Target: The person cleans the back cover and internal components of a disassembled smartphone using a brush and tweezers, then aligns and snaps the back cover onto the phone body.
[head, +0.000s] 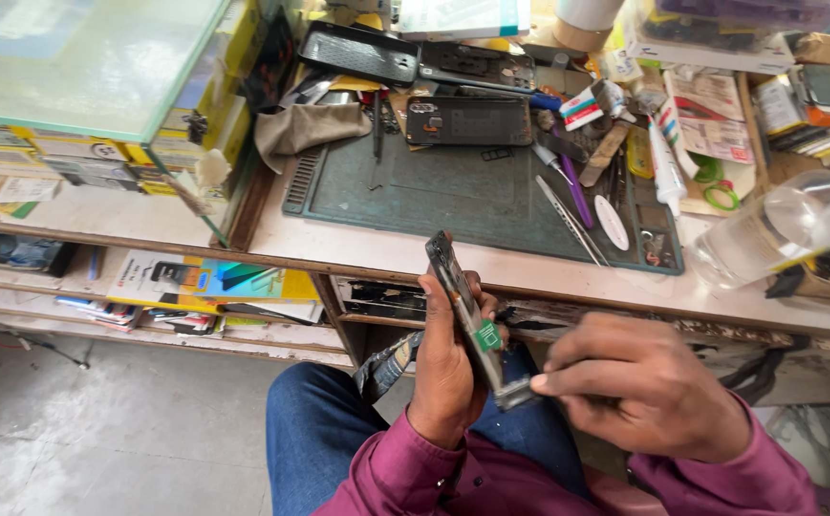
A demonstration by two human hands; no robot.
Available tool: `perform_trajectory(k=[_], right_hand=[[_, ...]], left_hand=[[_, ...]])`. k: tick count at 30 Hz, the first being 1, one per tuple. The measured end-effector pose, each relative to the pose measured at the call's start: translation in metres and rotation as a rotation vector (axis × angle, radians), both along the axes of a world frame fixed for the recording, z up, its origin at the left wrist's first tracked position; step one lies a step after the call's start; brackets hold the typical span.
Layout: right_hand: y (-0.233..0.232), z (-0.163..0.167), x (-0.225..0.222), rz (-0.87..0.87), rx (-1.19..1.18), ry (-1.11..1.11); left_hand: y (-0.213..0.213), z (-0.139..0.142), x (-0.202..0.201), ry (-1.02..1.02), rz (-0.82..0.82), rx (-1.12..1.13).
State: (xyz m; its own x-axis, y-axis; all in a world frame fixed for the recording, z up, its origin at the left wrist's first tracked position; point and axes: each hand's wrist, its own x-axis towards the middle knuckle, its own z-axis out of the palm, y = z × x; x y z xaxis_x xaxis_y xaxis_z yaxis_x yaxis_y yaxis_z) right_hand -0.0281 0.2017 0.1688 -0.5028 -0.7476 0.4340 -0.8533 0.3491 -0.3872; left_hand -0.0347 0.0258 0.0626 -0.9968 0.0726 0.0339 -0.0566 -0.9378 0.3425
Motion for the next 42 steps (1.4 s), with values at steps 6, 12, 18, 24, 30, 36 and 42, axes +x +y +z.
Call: perform_trajectory(k=[6,12,18,24,30,36,42], right_hand=[[0.003,-0.008,-0.002,-0.042,-0.077,-0.025],[0.020,-0.009,-0.006,-0.025,-0.053,-0.118],[0.024,-0.017,-0.014,-0.408,-0.126,0.021],[0.026,-0.019,-0.023,-0.634,-0.164,0.089],[0.022,-0.025,-0.021,-0.655,-0.180,0.052],[0.021,-0.029,-0.017,-0.645,-0.248,0.052],[0.017,-0.021,-0.009,-0.610,-0.313,0.067]], left_hand=[[0.000,0.008,-0.001,-0.016,0.000,-0.085],[-0.004,0.013,-0.002,0.035,0.005,-0.002],[-0.005,0.013,-0.001,0.015,-0.019,0.042],[-0.008,0.012,0.001,-0.008,-0.038,0.043],[-0.007,0.011,0.001,-0.002,-0.053,0.018],[-0.010,0.006,0.004,0.066,-0.144,-0.005],[-0.021,0.006,0.008,0.281,-0.245,-0.252]])
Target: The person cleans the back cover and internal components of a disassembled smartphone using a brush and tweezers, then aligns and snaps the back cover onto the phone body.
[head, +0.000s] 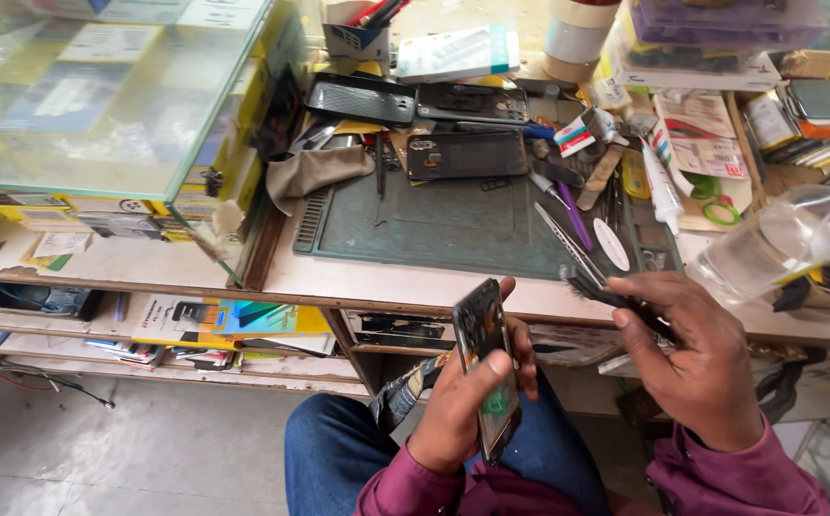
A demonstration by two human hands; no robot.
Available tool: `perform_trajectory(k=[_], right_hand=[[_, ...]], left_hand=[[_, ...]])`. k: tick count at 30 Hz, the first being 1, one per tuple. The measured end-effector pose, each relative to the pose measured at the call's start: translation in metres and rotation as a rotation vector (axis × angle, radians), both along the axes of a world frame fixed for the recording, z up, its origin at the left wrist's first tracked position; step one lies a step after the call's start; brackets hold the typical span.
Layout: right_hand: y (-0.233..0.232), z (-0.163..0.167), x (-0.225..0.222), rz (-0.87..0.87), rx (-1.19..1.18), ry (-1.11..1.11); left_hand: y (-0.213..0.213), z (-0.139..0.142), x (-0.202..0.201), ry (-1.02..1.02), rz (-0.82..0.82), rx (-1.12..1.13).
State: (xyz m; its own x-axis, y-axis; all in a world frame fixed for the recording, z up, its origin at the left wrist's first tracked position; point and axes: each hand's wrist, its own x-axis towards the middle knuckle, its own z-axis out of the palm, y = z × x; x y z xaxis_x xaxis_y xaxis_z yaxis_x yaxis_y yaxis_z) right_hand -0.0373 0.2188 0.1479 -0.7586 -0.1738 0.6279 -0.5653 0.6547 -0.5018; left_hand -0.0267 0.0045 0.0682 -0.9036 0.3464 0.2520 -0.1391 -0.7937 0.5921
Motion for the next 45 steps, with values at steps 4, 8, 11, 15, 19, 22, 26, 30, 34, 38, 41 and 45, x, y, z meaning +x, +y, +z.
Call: perform_trajectory(k=[4,8,11,15,19,22,26,30,34,38,41,45], right_hand=[[-0.010,0.005,0.007,0.044,0.029,-0.002],[-0.015,0.007,0.013,0.168,0.047,0.043],[-0.017,0.008,0.018,0.249,0.016,0.045],[-0.016,0.010,0.021,0.350,0.089,0.090],[-0.011,0.013,0.016,0.234,0.238,0.121],[-0.006,0.013,0.015,0.176,0.183,0.089],[-0.002,0.010,0.018,0.353,0.145,0.106],[0.000,0.004,0.017,0.175,0.172,0.106],[0.004,-0.002,0.015,0.350,0.045,0.101],[0.007,0.001,0.016,0.206,0.218,0.072],[0.002,0.008,0.017,0.320,-0.001,0.086],[-0.003,0.018,0.016,0.346,0.117,0.110]], left_hand=[[-0.005,0.005,0.008,0.131,-0.009,-0.233],[-0.007,0.009,0.011,0.185,-0.019,-0.353],[-0.010,0.009,0.013,0.241,0.029,-0.520],[-0.011,0.004,0.013,0.382,0.131,-0.591],[-0.008,-0.003,0.016,0.358,0.099,-0.587],[-0.008,-0.005,0.019,0.374,0.079,-0.572],[-0.009,-0.004,0.020,0.501,0.151,-0.617],[-0.007,-0.002,0.021,0.396,0.085,-0.564],[-0.009,0.000,0.022,0.489,0.160,-0.671],[-0.001,0.003,0.020,0.459,0.147,-0.652],[-0.007,0.007,0.020,0.436,0.119,-0.687],[-0.004,0.007,0.019,0.413,0.075,-0.553]])
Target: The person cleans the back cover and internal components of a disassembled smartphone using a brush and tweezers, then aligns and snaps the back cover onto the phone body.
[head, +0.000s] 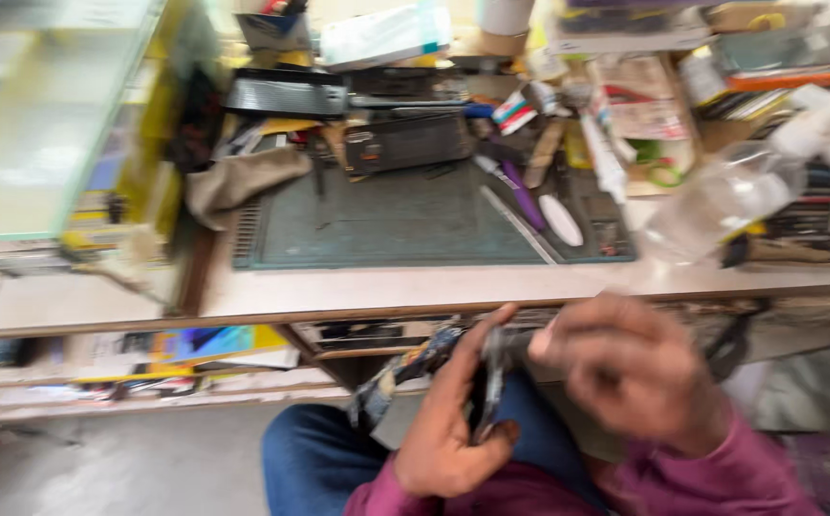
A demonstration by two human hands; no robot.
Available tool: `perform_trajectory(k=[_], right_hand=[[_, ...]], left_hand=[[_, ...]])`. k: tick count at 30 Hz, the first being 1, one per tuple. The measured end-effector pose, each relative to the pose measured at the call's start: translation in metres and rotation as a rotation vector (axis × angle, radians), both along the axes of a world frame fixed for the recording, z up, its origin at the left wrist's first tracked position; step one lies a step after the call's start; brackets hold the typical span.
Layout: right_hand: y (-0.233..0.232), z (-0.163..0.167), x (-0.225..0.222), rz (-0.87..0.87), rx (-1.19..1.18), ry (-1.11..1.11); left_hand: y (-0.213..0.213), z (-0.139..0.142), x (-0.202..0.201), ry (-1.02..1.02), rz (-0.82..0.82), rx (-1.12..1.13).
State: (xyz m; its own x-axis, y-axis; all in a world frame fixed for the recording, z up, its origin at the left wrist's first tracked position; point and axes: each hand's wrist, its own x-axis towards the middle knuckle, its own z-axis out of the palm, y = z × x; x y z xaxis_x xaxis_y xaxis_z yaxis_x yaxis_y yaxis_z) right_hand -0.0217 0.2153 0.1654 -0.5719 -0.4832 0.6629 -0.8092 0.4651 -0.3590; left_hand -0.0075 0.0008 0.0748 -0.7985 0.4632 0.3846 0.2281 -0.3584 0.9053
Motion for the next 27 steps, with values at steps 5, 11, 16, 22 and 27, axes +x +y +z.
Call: perform_trajectory(k=[5,11,16,22,27], right_hand=[[0.004,-0.004,0.005,-0.011,-0.086,-0.043],[0.014,-0.013,0.006,-0.170,0.004,-0.028],[0.015,-0.011,0.008,-0.106,0.024,-0.022],[0.015,-0.009,0.010,-0.009,-0.059,-0.061],[0.015,-0.007,0.009,-0.110,-0.035,-0.083]], left_hand=[[0.001,-0.001,0.000,0.042,0.039,-0.110],[0.005,0.001,0.002,-0.006,0.019,-0.050],[0.006,-0.001,0.001,0.011,0.034,-0.051],[0.007,0.001,0.003,0.019,0.015,-0.088],[0.009,0.010,0.001,0.026,-0.007,0.016]])
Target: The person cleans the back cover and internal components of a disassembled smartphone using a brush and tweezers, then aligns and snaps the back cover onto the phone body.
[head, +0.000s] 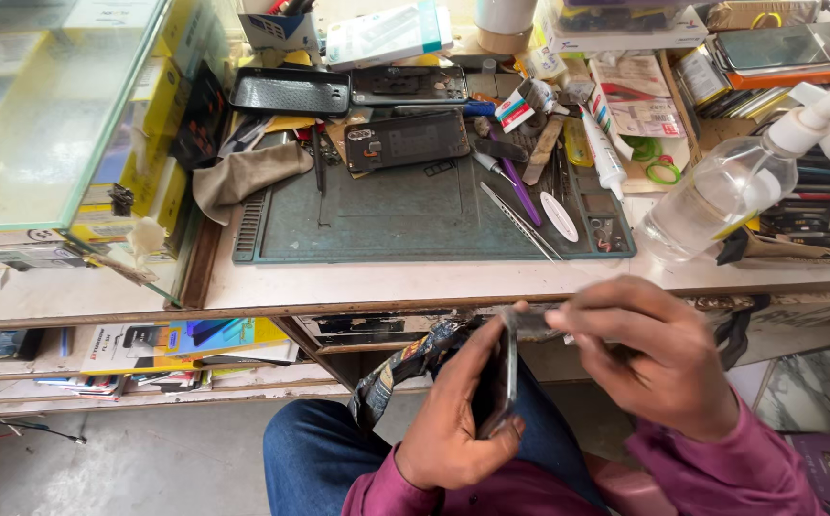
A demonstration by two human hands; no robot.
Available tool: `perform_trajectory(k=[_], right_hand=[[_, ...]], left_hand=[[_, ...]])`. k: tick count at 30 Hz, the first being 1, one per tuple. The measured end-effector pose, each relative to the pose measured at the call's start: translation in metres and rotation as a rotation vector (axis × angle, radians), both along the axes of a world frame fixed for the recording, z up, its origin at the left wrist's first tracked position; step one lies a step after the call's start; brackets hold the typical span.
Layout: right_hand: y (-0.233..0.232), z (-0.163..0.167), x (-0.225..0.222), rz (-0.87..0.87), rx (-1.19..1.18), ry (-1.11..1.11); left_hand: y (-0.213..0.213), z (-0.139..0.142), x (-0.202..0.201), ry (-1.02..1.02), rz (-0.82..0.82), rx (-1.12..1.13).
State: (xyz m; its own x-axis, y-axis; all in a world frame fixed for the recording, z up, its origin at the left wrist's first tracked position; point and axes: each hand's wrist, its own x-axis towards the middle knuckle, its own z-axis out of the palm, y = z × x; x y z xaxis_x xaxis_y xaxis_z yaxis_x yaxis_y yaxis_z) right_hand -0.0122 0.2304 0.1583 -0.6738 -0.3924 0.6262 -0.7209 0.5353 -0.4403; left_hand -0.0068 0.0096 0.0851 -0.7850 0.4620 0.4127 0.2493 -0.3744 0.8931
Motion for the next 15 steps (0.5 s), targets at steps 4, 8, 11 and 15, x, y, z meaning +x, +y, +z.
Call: perform_trajectory(k=[4,8,11,15], right_hand=[[-0.001,0.000,0.004,0.069,0.001,0.056],[0.000,0.000,0.004,-0.086,0.061,0.033],[0.001,0.000,0.004,0.105,-0.021,0.029],[0.003,-0.003,0.005,-0.049,0.017,0.003]], left_hand=[[-0.004,0.006,0.002,-0.045,0.003,-0.094],[-0.003,0.003,0.002,0.029,0.023,-0.067],[-0.004,-0.004,0.003,0.027,0.036,-0.113],[0.000,-0.009,0.003,0.008,0.051,-0.063]])
